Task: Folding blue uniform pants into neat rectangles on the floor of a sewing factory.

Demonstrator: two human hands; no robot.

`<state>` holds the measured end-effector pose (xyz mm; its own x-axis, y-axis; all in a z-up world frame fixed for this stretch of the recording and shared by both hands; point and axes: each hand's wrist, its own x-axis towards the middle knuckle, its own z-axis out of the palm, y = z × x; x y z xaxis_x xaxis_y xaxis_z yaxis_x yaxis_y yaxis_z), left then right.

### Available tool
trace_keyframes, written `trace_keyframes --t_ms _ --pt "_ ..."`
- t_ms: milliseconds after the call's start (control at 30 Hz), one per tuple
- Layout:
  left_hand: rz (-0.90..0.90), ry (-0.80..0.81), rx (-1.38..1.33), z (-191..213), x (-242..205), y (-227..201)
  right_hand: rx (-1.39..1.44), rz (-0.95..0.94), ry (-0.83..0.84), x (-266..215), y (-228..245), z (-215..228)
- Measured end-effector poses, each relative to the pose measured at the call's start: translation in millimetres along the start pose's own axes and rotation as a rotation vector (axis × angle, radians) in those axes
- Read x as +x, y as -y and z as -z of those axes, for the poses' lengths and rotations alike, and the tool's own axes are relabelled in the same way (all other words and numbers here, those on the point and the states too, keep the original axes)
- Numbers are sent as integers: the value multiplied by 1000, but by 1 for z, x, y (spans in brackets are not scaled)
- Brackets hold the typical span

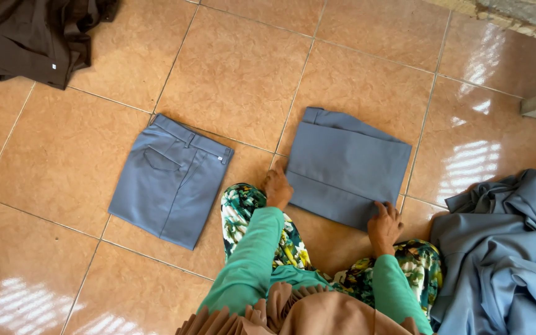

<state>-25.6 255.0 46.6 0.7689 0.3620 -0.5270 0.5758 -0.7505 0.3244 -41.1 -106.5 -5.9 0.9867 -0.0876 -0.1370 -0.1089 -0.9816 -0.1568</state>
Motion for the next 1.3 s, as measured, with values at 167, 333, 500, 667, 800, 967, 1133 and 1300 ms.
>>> trace_keyframes --t_ms 167,333,500,667,800,967,1133,1300 --pt "-487 -272 24 -16 -71 -59 82 112 -248 -11 67 20" --pt "-556 -13 174 -63 -58 -56 8 342 -122 -25 111 14" --pt "-366 -234 288 -47 -33 -41 -71 73 74 -17 51 17" --pt "-344 -456 363 -37 -5 -61 77 -108 -62 20 40 -2" --pt "-523 -237 362 -39 1 -103 43 276 -160 45 117 10" --pt "-439 -149 377 -27 33 -89 6 310 -53 93 112 14" --pt "-397 -134 347 -11 42 -71 -13 106 53 134 53 31" --pt "-357 -226 257 -20 43 -67 14 70 132 151 31 12"
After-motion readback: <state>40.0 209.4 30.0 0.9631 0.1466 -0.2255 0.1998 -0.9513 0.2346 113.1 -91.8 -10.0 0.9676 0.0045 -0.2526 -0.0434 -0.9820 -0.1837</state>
